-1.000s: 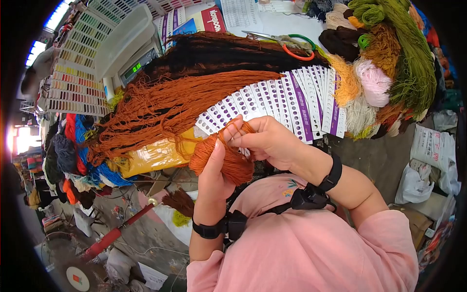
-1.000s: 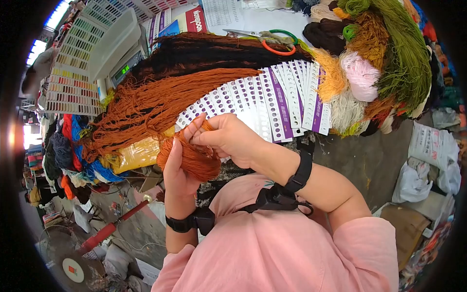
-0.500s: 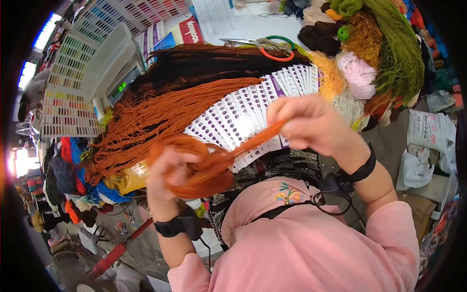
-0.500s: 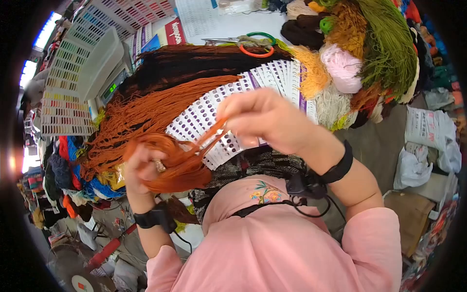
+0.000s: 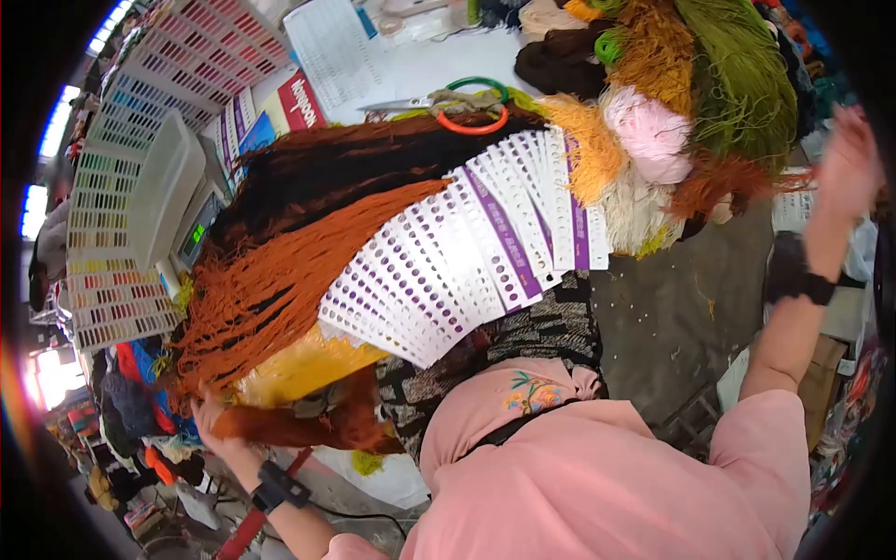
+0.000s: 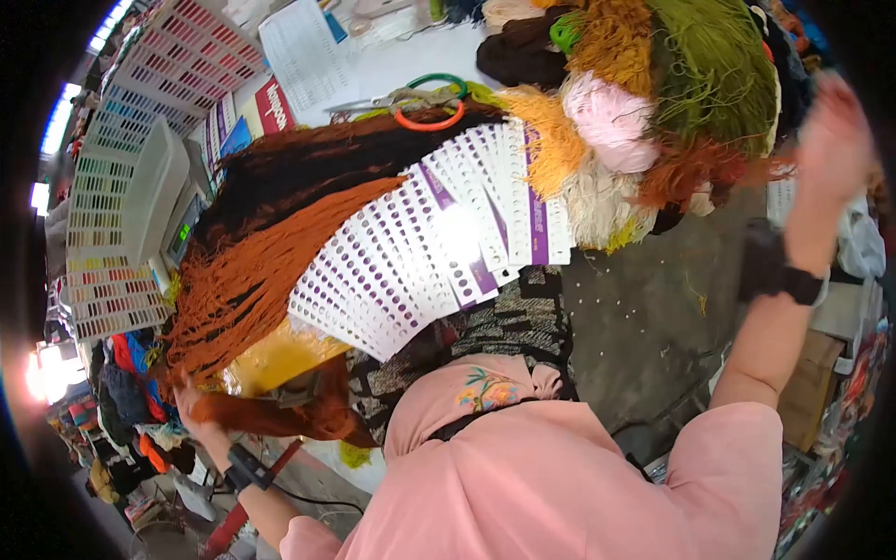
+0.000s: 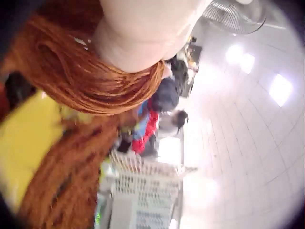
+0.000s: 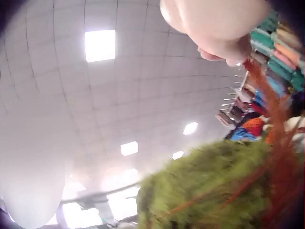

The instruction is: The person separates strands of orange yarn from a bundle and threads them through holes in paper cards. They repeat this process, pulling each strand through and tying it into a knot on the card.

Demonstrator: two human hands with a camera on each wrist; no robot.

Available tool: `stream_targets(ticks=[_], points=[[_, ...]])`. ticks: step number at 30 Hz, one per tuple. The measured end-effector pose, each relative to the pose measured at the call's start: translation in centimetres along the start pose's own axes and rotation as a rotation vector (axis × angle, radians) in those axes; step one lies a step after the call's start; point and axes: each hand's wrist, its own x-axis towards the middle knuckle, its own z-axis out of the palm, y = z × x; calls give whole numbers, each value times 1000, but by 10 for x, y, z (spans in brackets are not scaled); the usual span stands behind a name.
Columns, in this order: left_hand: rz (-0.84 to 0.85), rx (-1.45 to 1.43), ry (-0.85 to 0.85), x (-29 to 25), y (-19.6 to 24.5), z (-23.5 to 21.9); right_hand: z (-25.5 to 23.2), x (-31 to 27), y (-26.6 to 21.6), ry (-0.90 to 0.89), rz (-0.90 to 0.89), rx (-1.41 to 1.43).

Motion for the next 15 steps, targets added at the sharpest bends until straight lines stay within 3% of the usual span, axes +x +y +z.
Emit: stream_targets(ticks=[1, 2, 3, 4, 5, 6, 7, 8, 10, 11, 14, 15], points=[[-66, 6, 65, 46, -77, 32, 47, -20, 4, -133, -62, -423], [-108, 7, 129, 83, -123, 36, 95, -48, 11, -270, -160, -832], [-203, 10, 185, 114, -159, 36, 141, -72, 23, -411, -148, -901], [-46, 331, 321, 138, -198, 36, 162, -91, 59, -442, 348, -124], [-156, 306, 286, 162, -229, 29, 188, -112, 85, -458, 465, -151], [-345, 276, 277, 183, -263, 37, 203, -128, 126, -555, 474, -160], [-269, 494, 468, 195, -302, 48, 218, -145, 148, -597, 588, -119], [-400, 631, 365, 208, -325, 42, 226, -162, 173, -604, 543, -197], [-445, 1112, 296, 228, -370, 28, 237, -182, 195, -596, 477, -343], [-513, 1213, 302, 234, -387, 19, 240, -192, 201, -590, 391, -407], [-576, 1216, 489, 245, -429, -7, 242, -212, 203, -591, 146, -556], [-568, 1282, 448, 249, -432, -17, 242, -215, 202, -592, 150, -549]])
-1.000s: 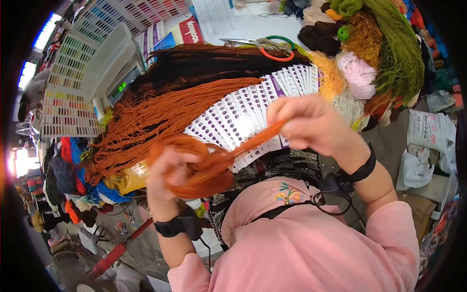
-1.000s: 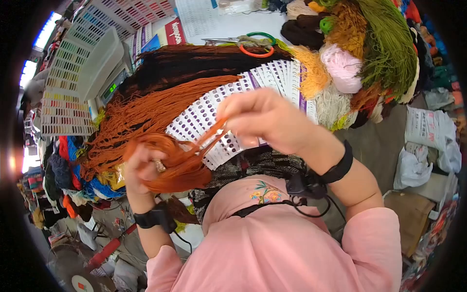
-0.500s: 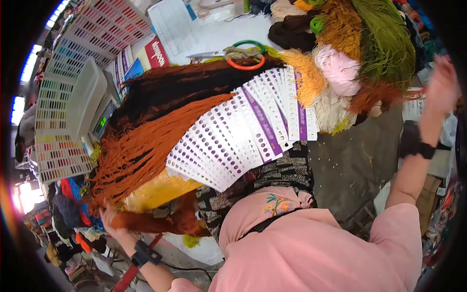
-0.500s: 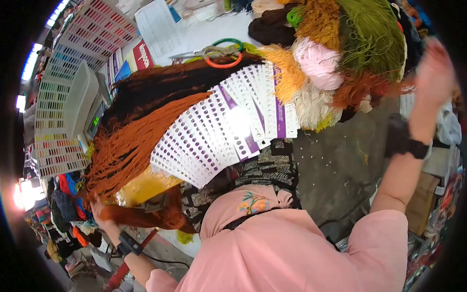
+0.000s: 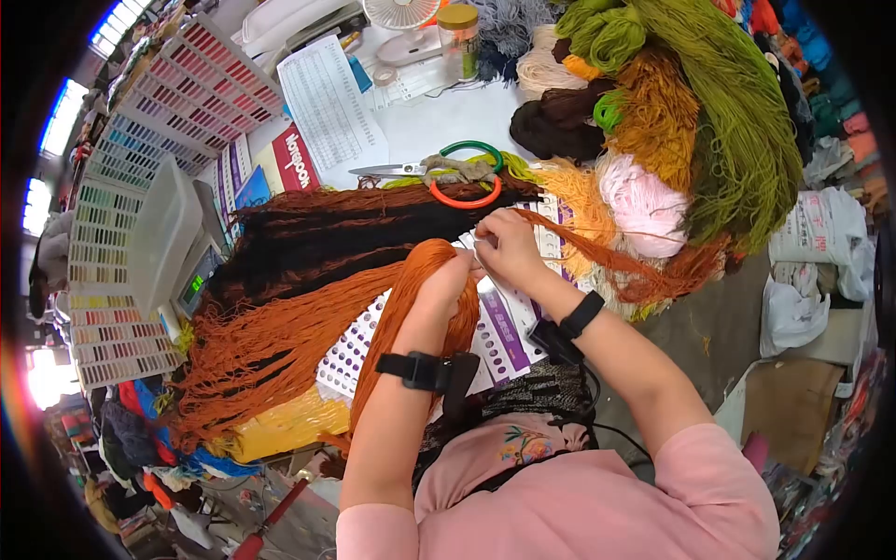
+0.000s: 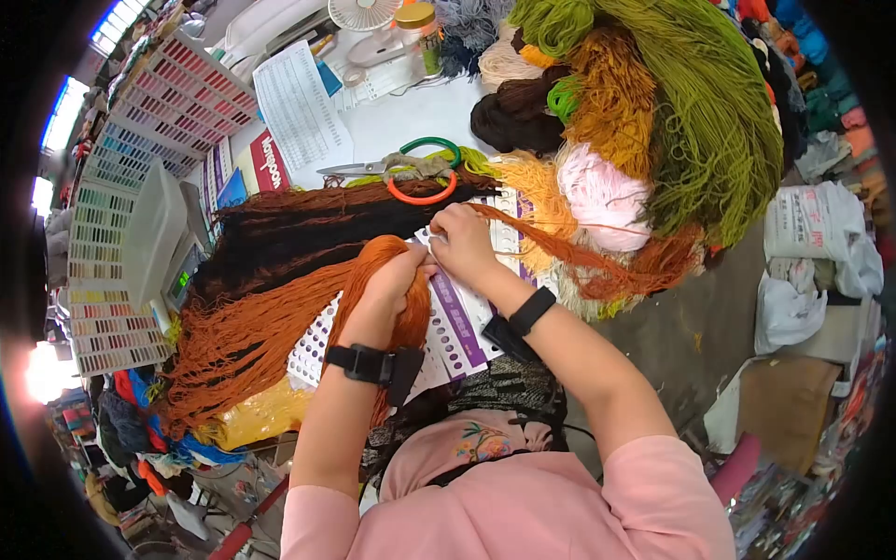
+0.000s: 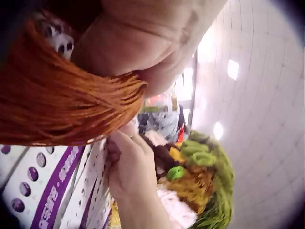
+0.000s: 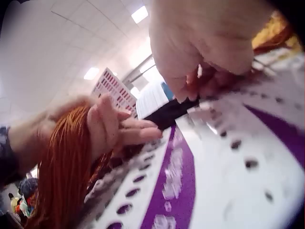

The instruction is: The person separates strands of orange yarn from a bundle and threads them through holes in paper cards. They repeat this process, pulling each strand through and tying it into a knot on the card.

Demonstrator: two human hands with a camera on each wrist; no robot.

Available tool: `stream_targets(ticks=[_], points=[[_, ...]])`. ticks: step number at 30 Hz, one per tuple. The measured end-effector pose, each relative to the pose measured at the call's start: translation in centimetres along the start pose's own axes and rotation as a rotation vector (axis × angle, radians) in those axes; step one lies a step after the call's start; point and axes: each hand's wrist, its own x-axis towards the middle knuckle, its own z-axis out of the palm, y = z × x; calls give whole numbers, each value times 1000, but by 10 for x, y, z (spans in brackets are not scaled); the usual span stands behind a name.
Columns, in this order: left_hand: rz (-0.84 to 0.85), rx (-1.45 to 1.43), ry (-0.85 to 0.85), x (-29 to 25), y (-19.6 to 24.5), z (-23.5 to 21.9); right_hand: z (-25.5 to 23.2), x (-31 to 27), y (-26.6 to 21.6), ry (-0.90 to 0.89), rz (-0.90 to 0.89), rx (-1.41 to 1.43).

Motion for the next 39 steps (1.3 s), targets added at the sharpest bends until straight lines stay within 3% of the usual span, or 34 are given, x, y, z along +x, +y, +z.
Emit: stream_targets(ticks=[4, 6, 7, 9, 11, 14, 18, 21, 22, 23, 25, 28, 32, 36, 39], points=[[87, 351, 33, 18, -12, -10, -18, 7, -8, -79, 125, 111], [158, 476, 90, 13, -13, -19, -13, 3, -4, -66, -49, 44], [81, 492, 82, -1, 2, -18, -9, -1, -4, -60, -134, 10], [118, 243, 1, -5, 9, -19, -10, -9, -21, -223, -176, -178], [102, 149, -24, -7, 14, -15, -15, -13, -36, -210, -169, -287], [143, 96, -8, -3, 10, -11, -18, -14, -29, -261, -214, -220], [155, 68, -11, 2, 2, -8, -19, -5, -19, -256, -31, 200], [239, 100, -58, -1, 5, -19, -20, -2, -18, -238, -42, 179], [94, -9, -25, -10, 13, -23, -20, -4, -18, -218, -34, 190], [160, -118, -110, -10, 16, -34, -21, -4, -18, -225, -25, 197], [52, -253, -100, -17, 24, -44, -23, -6, -19, -240, -4, 215], [50, -107, -48, -18, 22, -38, -17, -8, -18, -198, -35, 196], [32, -327, -40, -22, 22, -39, -17, -11, -18, -174, -40, 201], [-16, -738, -526, -53, 42, -45, -12, -9, -10, -119, -40, 140], [40, -246, -375, -39, 41, -29, -16, -5, -17, -148, 258, 464]])
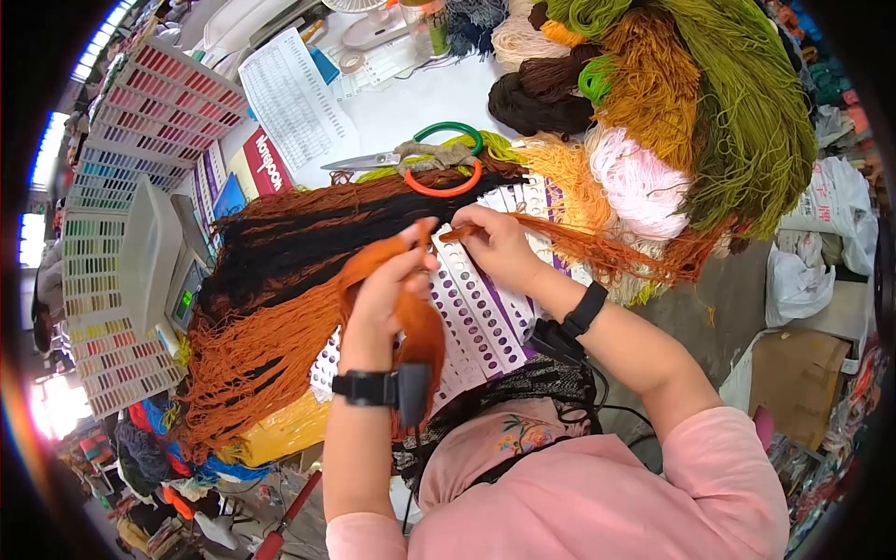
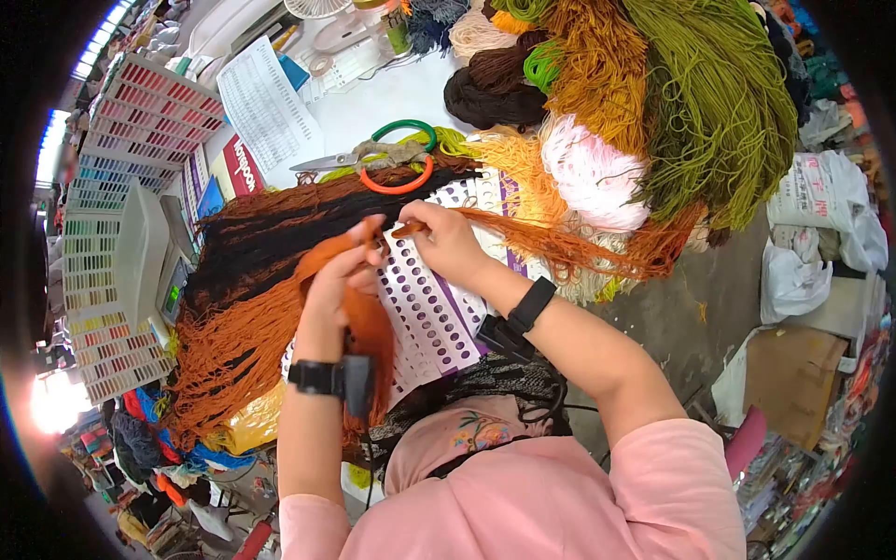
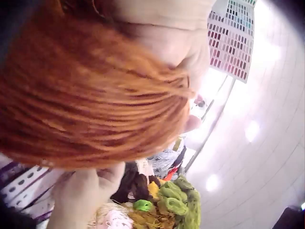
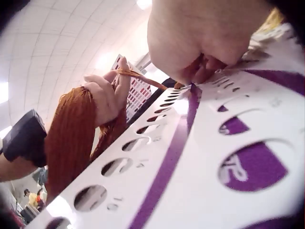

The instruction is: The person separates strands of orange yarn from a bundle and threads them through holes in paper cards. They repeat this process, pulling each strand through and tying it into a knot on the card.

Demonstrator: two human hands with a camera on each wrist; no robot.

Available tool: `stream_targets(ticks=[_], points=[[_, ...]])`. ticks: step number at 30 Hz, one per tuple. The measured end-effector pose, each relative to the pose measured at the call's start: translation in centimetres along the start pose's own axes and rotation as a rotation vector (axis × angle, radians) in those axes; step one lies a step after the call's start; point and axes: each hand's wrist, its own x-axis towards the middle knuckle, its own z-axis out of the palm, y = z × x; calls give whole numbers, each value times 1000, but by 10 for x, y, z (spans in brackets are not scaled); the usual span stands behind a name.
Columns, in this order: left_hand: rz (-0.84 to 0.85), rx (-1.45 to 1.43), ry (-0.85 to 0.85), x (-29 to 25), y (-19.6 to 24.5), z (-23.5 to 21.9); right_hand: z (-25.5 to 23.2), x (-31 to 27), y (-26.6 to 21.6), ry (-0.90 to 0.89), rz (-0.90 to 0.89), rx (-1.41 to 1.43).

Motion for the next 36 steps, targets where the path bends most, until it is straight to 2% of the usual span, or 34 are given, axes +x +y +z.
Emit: stream_targets(ticks=[1, 2, 4, 6, 7, 9, 10, 11, 12, 13, 14, 16, 18, 19, 21, 22, 23, 24, 26, 28, 30, 31, 34, 36], points=[[-48, 231, 49, 14, -9, -2, 0, 0, 2, 11, 40, 60], [-69, 461, 183, 23, -18, -1, -1, 0, 5, 22, -27, 3], [1, 609, 261, 27, -28, -1, -1, 2, 9, 44, -150, -111], [108, 471, 361, 11, -24, -14, 4, -1, 1, -7, -144, -335], [-55, 407, 412, 4, -12, -21, 7, -1, -4, -37, -88, -400], [-133, 242, 500, -32, 19, -33, 10, -2, -6, -69, -34, -491], [-65, 191, 368, -50, 28, -52, 11, 0, -6, -72, -40, -519], [-21, 155, 565, -68, 37, -59, 12, 1, -5, -76, -45, -547], [-15, 145, 469, -90, 49, -78, 14, 0, -3, -31, -91, -579], [23, 89, 619, -106, 57, -95, 16, -1, 0, 12, -135, -612], [72, -14, 572, -127, 72, -112, 18, -1, 1, 54, -185, -647], [208, -109, 526, -164, 100, -136, 19, 0, -4, 17, -110, -611], [391, -90, 597, -187, 114, -138, 19, 2, -10, -15, -65, -623], [563, -81, 785, -196, 122, -161, 21, 2, -8, 6, -77, -633], [737, -150, 971, -229, 133, -201, 24, -1, -5, 29, -111, -656], [740, -227, 965, -253, 131, -210, 24, 0, -6, 43, -131, -666], [742, -301, 956, -265, 132, -200, 23, 0, -7, 29, -141, -648], [675, -222, 846, -273, 124, -192, 23, -2, -7, 39, -152, -638], [539, -79, 639, -260, 77, -110, 23, -4, -8, 40, -176, -621], [355, -131, 376, -246, 37, -71, 27, -9, -9, 52, -199, -509], [354, -113, 434, -224, 1, -34, 34, -21, -21, 25, -222, -394], [357, -142, 353, -215, -14, -26, 40, -32, -36, 29, -353, -363], [438, -178, 205, -192, -37, -6, 58, -63, -85, -325, -29, 23], [455, -158, 222, -189, -42, 5, 74, -82, -113, -499, 209, 403]])
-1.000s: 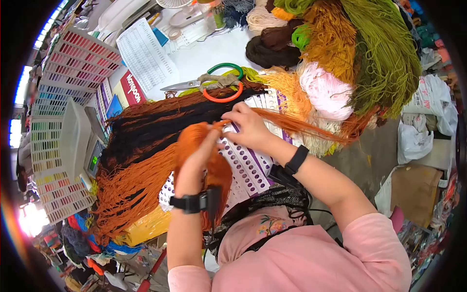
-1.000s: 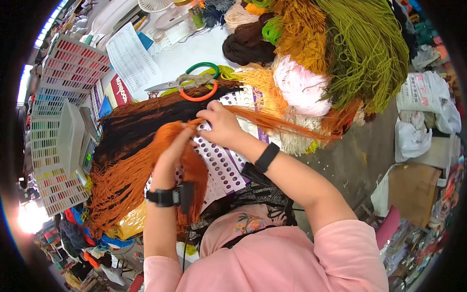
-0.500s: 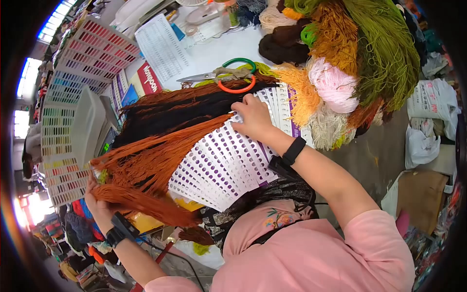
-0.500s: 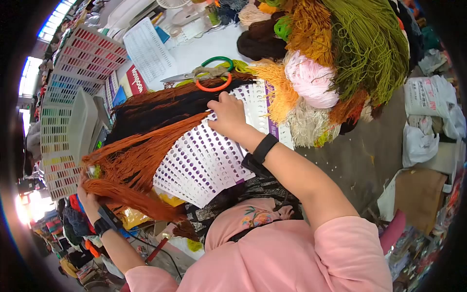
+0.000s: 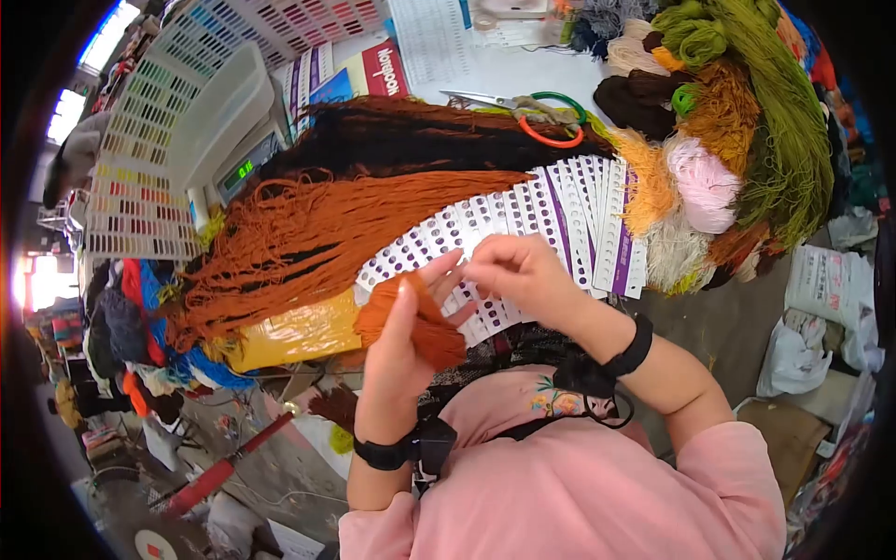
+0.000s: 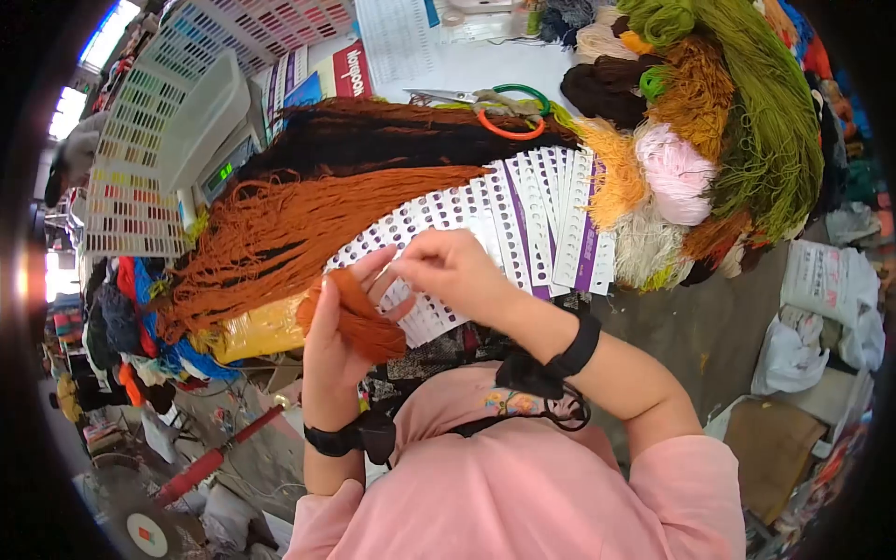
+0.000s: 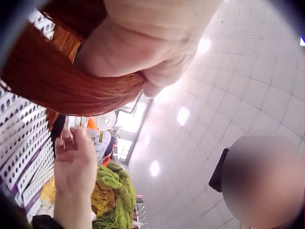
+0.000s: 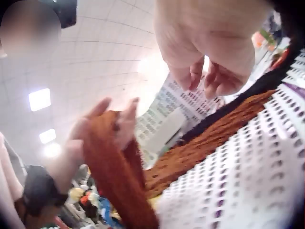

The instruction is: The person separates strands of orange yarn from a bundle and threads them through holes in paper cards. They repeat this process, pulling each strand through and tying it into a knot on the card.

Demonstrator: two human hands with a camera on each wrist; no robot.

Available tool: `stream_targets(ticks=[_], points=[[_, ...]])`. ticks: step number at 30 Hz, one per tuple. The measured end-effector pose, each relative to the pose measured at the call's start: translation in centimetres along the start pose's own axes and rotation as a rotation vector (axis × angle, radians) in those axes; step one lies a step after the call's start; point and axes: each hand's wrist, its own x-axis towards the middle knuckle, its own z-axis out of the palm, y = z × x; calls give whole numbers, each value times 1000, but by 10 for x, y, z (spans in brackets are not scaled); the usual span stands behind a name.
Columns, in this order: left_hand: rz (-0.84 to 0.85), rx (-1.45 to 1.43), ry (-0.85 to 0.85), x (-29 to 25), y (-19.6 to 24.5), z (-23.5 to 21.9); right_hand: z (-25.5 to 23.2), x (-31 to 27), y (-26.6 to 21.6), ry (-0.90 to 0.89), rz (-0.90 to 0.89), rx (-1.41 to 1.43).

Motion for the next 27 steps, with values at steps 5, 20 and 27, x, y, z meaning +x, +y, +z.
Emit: stream_targets(ticks=[5, 20, 27], points=[[3, -76, -103, -14, 2, -11, 34, -8, -18, -95, 181, 269], [20, -238, -59, -33, 7, -20, 51, -16, -20, -54, 208, 310], [24, -251, -48, -32, 3, -21, 51, -18, -27, -81, 221, 430]])
